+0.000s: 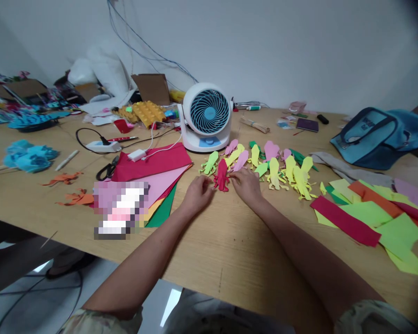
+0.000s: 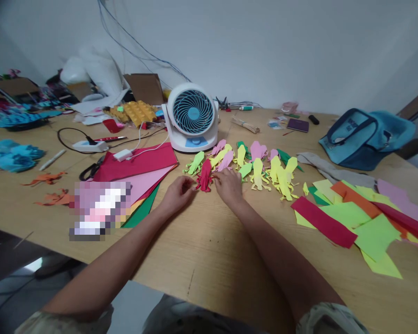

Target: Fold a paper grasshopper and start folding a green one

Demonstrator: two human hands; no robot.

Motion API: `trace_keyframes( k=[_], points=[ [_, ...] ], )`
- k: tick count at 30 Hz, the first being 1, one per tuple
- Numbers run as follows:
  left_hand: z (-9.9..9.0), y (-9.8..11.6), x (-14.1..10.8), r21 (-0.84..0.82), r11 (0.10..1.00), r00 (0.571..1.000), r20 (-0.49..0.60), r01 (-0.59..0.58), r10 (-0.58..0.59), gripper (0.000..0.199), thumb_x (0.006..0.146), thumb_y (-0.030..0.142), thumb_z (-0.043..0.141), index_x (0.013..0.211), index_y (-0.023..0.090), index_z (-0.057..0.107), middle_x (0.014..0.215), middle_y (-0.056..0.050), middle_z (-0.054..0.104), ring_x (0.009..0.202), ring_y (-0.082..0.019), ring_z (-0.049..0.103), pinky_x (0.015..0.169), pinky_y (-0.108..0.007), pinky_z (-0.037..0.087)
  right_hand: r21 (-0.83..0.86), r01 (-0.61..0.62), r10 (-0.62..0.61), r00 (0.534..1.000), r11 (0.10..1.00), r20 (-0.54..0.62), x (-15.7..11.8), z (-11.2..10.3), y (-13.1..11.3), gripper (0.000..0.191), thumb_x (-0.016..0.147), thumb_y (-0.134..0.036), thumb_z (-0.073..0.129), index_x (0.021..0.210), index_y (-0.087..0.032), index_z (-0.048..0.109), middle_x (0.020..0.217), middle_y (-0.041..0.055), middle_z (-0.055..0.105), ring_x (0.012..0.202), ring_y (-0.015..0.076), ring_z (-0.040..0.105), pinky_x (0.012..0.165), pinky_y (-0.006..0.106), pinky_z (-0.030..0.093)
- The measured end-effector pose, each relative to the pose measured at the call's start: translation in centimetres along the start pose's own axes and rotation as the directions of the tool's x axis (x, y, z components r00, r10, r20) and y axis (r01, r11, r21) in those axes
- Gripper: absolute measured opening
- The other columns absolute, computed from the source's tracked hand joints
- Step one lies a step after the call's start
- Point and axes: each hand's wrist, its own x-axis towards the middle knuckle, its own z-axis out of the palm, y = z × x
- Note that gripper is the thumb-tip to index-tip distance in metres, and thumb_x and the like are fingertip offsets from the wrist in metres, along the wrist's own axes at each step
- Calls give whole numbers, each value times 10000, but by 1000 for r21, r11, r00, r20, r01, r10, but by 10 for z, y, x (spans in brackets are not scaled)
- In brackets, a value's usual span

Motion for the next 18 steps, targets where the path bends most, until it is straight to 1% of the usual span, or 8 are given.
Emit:
trace_keyframes(
  k=[7, 12, 18],
  points=[
    [1, -2, 0, 2, 1000, 1000, 2, -7, 7, 144, 858, 281, 630, 953, 180, 590, 927, -67, 656, 815, -198, 606, 737, -327, 494, -25, 16, -15, 999, 1000, 29, -1, -2, 1, 205, 929, -247, 591, 1000, -295, 777, 980, 78, 663, 1002, 267, 532, 775, 373, 285],
    [0, -2, 0, 10, 1000, 1000, 6, -7, 7, 143, 865, 291, 626, 953, 182, 594, 926, -65, 656, 810, -196, 605, 732, -325, 495, -52, 20, -17, 999, 998, 45, -1, -2, 1, 183, 932, -262, 591, 979, -268, 767, 994, 82, 658, 1008, 269, 529, 782, 377, 282],
    [-1, 1, 0, 10, 1000, 1000, 12, -11, 11, 142, 864, 280, 629, 952, 174, 594, 914, -64, 646, 787, -191, 593, 717, -318, 485, -64, 32, -29, 999, 997, 43, -2, -2, 1, 155, 919, -232, 590, 947, -255, 740, 996, 80, 657, 1024, 273, 534, 781, 374, 278]
  ],
)
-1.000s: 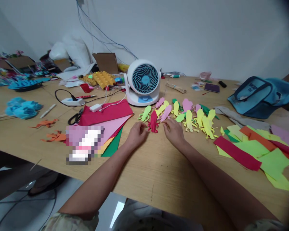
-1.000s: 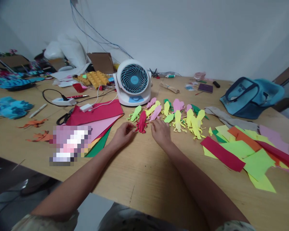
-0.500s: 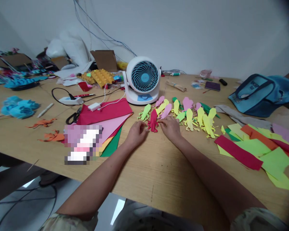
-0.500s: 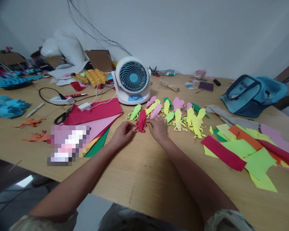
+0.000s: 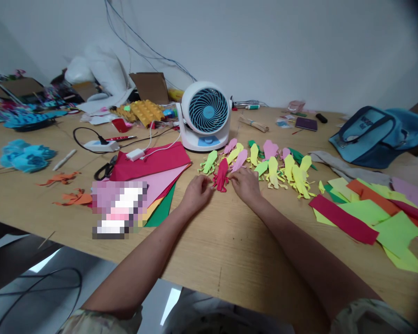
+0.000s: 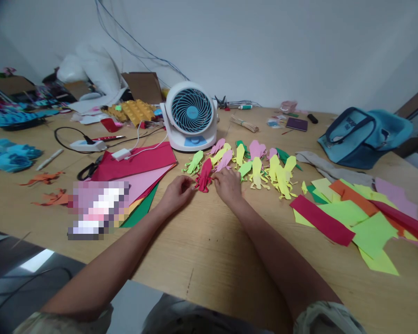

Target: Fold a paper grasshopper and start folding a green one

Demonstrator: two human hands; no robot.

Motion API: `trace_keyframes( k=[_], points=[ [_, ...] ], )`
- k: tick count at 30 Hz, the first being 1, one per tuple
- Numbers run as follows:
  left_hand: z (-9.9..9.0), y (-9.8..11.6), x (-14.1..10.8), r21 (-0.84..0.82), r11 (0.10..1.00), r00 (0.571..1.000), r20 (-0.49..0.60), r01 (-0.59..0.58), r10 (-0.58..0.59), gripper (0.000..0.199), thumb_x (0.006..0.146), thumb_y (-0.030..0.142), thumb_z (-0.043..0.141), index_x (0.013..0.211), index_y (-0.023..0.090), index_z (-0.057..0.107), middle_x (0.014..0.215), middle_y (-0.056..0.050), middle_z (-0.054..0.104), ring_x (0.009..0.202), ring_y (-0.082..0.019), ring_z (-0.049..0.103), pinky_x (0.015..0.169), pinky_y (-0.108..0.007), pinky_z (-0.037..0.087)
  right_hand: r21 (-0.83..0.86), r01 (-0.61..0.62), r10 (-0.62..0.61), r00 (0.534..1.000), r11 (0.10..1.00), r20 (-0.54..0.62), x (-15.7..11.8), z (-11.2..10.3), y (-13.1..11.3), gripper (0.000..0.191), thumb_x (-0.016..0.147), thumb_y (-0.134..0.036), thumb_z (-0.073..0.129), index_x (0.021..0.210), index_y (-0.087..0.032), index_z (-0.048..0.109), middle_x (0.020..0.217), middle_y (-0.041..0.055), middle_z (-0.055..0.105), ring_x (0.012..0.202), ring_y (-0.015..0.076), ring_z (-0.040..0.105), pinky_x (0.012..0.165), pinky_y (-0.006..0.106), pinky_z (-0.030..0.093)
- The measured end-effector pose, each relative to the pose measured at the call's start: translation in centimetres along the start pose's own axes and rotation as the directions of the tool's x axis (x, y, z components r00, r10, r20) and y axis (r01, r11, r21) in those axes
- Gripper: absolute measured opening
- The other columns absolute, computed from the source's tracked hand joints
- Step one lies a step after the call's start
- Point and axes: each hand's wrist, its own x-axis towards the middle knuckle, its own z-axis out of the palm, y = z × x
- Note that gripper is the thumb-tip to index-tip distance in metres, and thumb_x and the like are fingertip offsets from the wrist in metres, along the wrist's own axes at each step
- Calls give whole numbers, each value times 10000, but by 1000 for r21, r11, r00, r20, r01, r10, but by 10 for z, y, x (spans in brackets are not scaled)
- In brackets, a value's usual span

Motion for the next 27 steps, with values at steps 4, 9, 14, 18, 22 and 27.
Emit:
trace_keyframes(
  k=[4, 9, 14, 18, 22, 27],
  points=[
    [-1, 1, 0, 11, 1000, 1000, 3, 5, -5, 127, 867, 277, 624, 943, 180, 594, 915, -62, 648, 805, -194, 597, 735, -325, 490, 25, -10, 10, 1000, 1000, 1, 0, -1, 0, 157, 915, -212, 574, 962, -253, 718, 1021, 76, 670, 1032, 270, 542, 797, 376, 281],
    [0, 0, 0, 17, 1000, 1000, 4, 12, -12, 137, 859, 275, 634, 951, 182, 596, 927, -66, 655, 820, -201, 607, 745, -332, 498, 27, -42, 43, 999, 999, -29, 1, -1, 0, 220, 947, -191, 499, 1070, -217, 680, 1073, 97, 686, 1029, 272, 553, 795, 378, 286],
    [0, -1, 1, 16, 1000, 1000, 0, 3, -3, 128, 861, 266, 632, 949, 181, 595, 927, -67, 653, 823, -201, 605, 748, -332, 496, 18, -15, 15, 1000, 1000, -16, 1, 1, 1, 255, 954, -204, 509, 1110, -242, 708, 1061, 102, 676, 1038, 280, 540, 789, 381, 282],
    [0, 1, 1, 14, 1000, 1000, 2, -7, 7, 131, 866, 253, 622, 972, 179, 600, 912, -58, 647, 805, -192, 593, 730, -319, 485, 20, -5, 5, 1000, 1000, -8, 2, 3, 1, 241, 944, -218, 540, 1104, -247, 717, 1057, 103, 670, 1048, 285, 529, 808, 385, 283],
    [-1, 2, 1, 0, 1000, 1000, 0, -20, 19, 138, 867, 256, 626, 979, 176, 608, 904, -57, 645, 809, -191, 590, 727, -315, 477, 38, -12, 11, 1000, 999, 15, 4, 3, 1, 173, 935, -250, 568, 1000, -246, 728, 1032, 88, 679, 1053, 287, 538, 846, 398, 287],
    [0, 1, 2, 4, 1000, 1000, -7, -12, 12, 159, 843, 261, 663, 962, 169, 613, 917, -70, 653, 811, -195, 590, 730, -317, 474, 76, -17, 19, 999, 997, -31, 0, -3, -3, 238, 948, -222, 515, 1121, -223, 679, 1100, 104, 695, 1069, 291, 551, 862, 402, 303]
  ],
)
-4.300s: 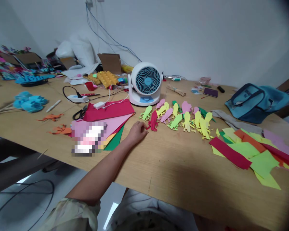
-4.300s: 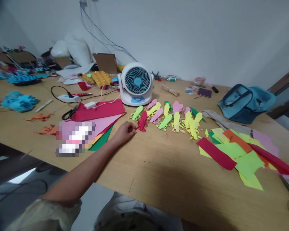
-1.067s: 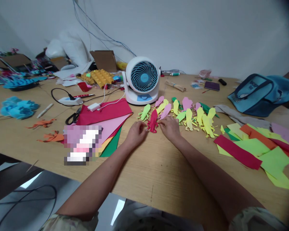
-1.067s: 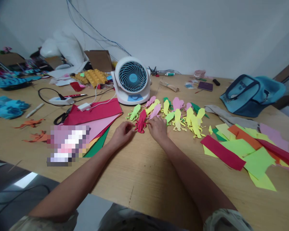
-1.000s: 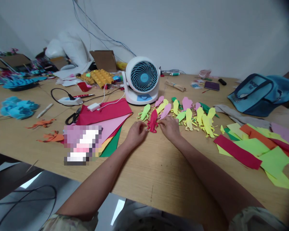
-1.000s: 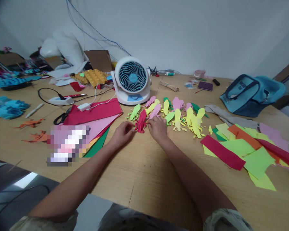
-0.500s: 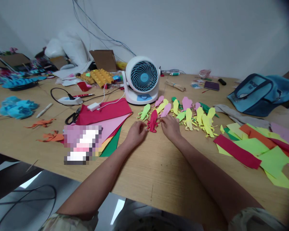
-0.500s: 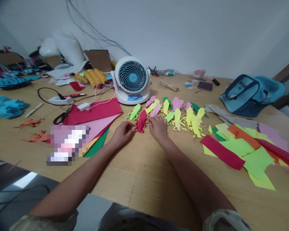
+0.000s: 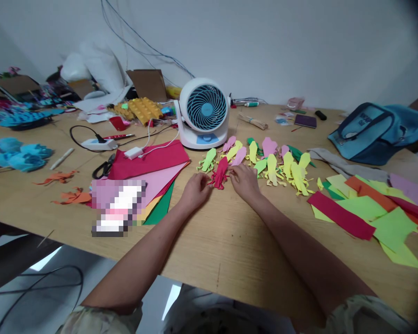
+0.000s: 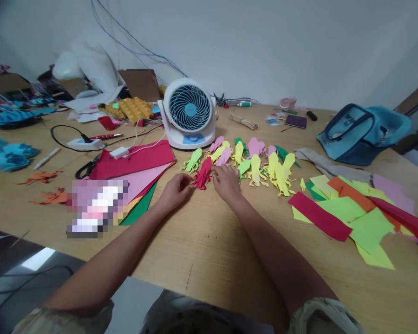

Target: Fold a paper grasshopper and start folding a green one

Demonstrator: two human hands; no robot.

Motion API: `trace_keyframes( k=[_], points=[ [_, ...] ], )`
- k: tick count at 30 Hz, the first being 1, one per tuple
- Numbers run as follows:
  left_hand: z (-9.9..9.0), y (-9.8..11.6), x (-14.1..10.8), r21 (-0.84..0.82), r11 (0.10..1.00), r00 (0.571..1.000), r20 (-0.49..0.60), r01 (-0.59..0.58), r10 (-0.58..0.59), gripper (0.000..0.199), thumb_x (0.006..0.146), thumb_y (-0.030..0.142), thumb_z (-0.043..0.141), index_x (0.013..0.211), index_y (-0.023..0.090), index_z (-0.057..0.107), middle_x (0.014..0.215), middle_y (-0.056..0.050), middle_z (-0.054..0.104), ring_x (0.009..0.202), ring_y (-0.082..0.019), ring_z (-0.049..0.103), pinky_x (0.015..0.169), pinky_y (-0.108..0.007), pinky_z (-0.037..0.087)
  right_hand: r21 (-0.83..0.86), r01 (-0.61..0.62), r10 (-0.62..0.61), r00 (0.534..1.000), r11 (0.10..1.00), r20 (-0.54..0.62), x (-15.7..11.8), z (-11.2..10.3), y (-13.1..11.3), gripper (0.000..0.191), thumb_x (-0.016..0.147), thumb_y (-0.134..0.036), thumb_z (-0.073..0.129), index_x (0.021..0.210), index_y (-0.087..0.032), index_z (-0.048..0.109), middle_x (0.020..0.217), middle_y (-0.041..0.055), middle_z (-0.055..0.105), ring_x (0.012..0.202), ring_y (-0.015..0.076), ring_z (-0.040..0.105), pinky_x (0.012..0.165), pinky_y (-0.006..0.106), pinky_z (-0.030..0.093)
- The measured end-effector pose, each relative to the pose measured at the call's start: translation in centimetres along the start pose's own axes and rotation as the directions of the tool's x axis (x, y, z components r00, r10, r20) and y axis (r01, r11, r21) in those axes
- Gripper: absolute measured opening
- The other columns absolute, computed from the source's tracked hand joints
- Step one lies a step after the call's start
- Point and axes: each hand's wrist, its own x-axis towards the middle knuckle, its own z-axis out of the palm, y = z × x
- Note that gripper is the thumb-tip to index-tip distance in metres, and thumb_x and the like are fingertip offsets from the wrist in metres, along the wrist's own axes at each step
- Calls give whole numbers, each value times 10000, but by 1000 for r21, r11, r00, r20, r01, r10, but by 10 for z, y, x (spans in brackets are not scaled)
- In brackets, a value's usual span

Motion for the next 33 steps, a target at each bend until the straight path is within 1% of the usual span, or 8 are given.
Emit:
trace_keyframes(
  k=[3, 7, 12, 17, 23, 28, 30, 33],
  points=[
    [0, 0, 0, 17, 1000, 1000, 6, -11, 11, 147, 836, 248, 662, 952, 172, 612, 905, -63, 654, 809, -194, 585, 740, -321, 475, 37, 24, -23, 1000, 999, -8, -5, -3, -3, 252, 953, -232, 495, 1142, -217, 661, 1131, 108, 696, 1094, 293, 553, 884, 408, 314],
    [-1, 3, -1, 14, 1000, 1000, 24, -14, 13, 170, 833, 247, 665, 980, 175, 617, 880, -46, 643, 797, -189, 585, 734, -315, 477, 70, 56, -58, 998, 996, 20, -11, -3, -8, 269, 943, -271, 525, 1176, -212, 645, 1154, 107, 696, 1107, 297, 568, 901, 418, 333],
    [1, 5, -2, 10, 1000, 999, 17, -29, 29, 200, 820, 225, 684, 999, 176, 607, 962, -64, 651, 863, -200, 608, 776, -325, 495, 34, 69, -71, 996, 997, 53, -13, -2, -11, 314, 943, -308, 542, 1228, -205, 624, 1175, 113, 690, 1101, 308, 579, 877, 428, 350],
    [6, 8, 3, 29, 998, 998, 28, -62, 62, 234, 822, 211, 682, 1038, 174, 599, 978, -72, 658, 896, -215, 618, 810, -347, 505, -4, 102, -101, 991, 995, 82, -8, 2, -10, 295, 948, -306, 537, 1208, -204, 631, 1157, 124, 685, 1082, 313, 580, 883, 435, 347],
    [17, 9, 12, 128, 990, 998, 32, -66, 62, 222, 810, 214, 701, 1003, 168, 604, 969, -84, 657, 881, -226, 607, 822, -374, 500, 16, 79, -80, 994, 997, 72, -1, 10, -6, 283, 933, -255, 551, 1199, -209, 637, 1143, 105, 699, 1082, 310, 591, 911, 441, 338],
    [23, 6, 20, 108, 991, 996, 38, -84, 81, 178, 819, 170, 670, 974, 177, 583, 968, -82, 651, 880, -217, 604, 832, -374, 509, 44, 49, -52, 997, 998, 65, 2, 11, -6, 280, 934, -233, 532, 1193, -203, 635, 1158, 108, 703, 1087, 305, 594, 903, 436, 340],
    [23, 5, 19, 80, 994, 997, 21, -77, 75, 195, 808, 144, 655, 977, 180, 565, 964, -79, 637, 887, -218, 602, 837, -379, 515, 60, 40, -44, 998, 997, 55, 2, 8, -6, 280, 937, -217, 515, 1189, -195, 634, 1147, 112, 705, 1084, 299, 596, 891, 426, 344],
    [20, 4, 14, 37, 998, 996, -58, -59, 61, 305, 758, 65, 615, 1032, 173, 537, 1053, -103, 594, 941, -222, 596, 852, -385, 519, 84, 44, -45, 999, 995, 17, -4, -1, -5, 292, 946, -191, 475, 1194, -191, 628, 1140, 122, 702, 1084, 286, 594, 865, 401, 348]
  ],
)
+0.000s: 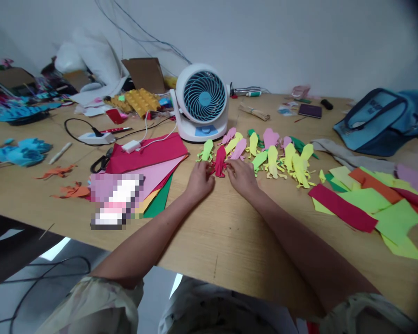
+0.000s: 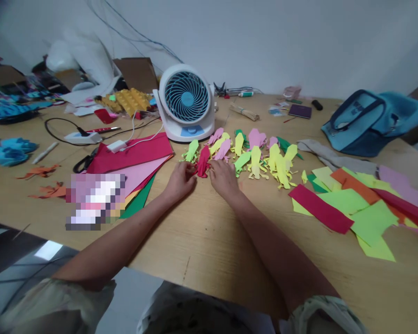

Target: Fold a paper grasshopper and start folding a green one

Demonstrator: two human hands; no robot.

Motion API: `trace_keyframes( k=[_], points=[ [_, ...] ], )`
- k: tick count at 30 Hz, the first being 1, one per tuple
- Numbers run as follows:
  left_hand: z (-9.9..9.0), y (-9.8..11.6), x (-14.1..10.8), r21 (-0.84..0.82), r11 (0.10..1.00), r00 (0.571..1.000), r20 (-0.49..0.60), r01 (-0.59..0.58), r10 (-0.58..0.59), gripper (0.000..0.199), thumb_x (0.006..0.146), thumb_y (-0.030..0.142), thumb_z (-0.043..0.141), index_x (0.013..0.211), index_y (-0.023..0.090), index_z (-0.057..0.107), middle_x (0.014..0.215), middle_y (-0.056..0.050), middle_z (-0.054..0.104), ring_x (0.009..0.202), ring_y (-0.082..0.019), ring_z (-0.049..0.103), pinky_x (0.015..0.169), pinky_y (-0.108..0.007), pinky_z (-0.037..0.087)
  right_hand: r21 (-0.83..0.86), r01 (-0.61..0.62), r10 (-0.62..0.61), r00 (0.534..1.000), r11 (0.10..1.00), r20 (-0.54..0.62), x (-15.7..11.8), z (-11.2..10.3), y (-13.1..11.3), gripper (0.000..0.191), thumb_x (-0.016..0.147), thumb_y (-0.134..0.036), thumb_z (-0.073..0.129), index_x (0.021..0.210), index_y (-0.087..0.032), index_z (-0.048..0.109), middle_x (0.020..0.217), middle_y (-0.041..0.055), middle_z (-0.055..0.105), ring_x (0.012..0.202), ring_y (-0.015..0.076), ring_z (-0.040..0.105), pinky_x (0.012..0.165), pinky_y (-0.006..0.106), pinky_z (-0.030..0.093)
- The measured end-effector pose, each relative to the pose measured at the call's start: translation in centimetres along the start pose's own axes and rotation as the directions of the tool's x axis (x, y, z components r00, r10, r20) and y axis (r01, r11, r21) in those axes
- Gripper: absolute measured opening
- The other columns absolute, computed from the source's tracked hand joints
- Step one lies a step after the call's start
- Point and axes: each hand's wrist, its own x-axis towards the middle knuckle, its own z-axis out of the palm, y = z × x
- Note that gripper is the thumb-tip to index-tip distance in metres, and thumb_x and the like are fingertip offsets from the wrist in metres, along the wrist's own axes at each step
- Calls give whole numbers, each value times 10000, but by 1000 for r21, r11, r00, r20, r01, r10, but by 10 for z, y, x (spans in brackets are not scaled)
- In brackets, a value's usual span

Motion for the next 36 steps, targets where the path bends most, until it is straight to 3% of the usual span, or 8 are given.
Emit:
trace_keyframes(
  k=[6, 11, 20, 28, 32, 36],
  points=[
    [-8, 3, -8, 27, 999, 999, -30, -35, 35, 258, 742, 55, 583, 955, 194, 540, 959, -67, 587, 946, -230, 576, 865, -394, 498, -35, 28, -27, 1000, 999, 13, -38, -27, 8, 266, 965, -206, 458, 1162, -197, 637, 1097, 106, 700, 997, 263, 608, 855, 385, 336],
    [-7, 7, -7, 23, 1000, 999, -52, -1, 2, 200, 755, 57, 559, 902, 191, 553, 899, -58, 593, 890, -226, 575, 823, -378, 491, -34, -13, 15, 999, 999, 50, -54, -32, 11, 228, 968, -213, 464, 1090, -202, 656, 1026, 91, 702, 962, 253, 606, 843, 380, 332],
    [-5, 3, -4, 34, 999, 998, -56, 12, -10, 180, 775, 94, 579, 916, 202, 555, 922, -57, 618, 915, -232, 592, 846, -391, 497, 22, -54, 52, 997, 998, 63, -39, -23, 9, 223, 931, -191, 501, 1084, -208, 661, 1046, 85, 702, 967, 250, 620, 843, 383, 386],
    [-1, -1, -1, 43, 999, 1000, -21, -4, 4, 227, 831, 193, 623, 1057, 185, 605, 1040, -99, 643, 976, -254, 614, 901, -422, 506, 119, -117, 112, 992, 986, 53, -1, 8, 2, 292, 898, -168, 514, 1149, -224, 650, 1128, 75, 711, 1032, 236, 626, 873, 371, 462],
    [-1, 0, -1, 74, 996, 999, 10, -40, 39, 270, 840, 181, 621, 1109, 180, 637, 1073, -103, 657, 1030, -265, 611, 950, -431, 489, 151, -105, 97, 994, 983, 59, 2, 12, -4, 285, 890, -173, 532, 1129, -239, 672, 1162, 77, 712, 1086, 252, 617, 927, 404, 451],
    [-1, -1, -2, 73, 997, 1000, 16, -1, 0, 243, 828, 158, 617, 1069, 169, 648, 1030, -99, 650, 958, -247, 620, 896, -407, 511, 182, -92, 84, 995, 979, 51, -2, 8, -3, 293, 902, -155, 503, 1124, -249, 669, 1116, 42, 735, 1021, 221, 648, 905, 377, 457]
  ],
)
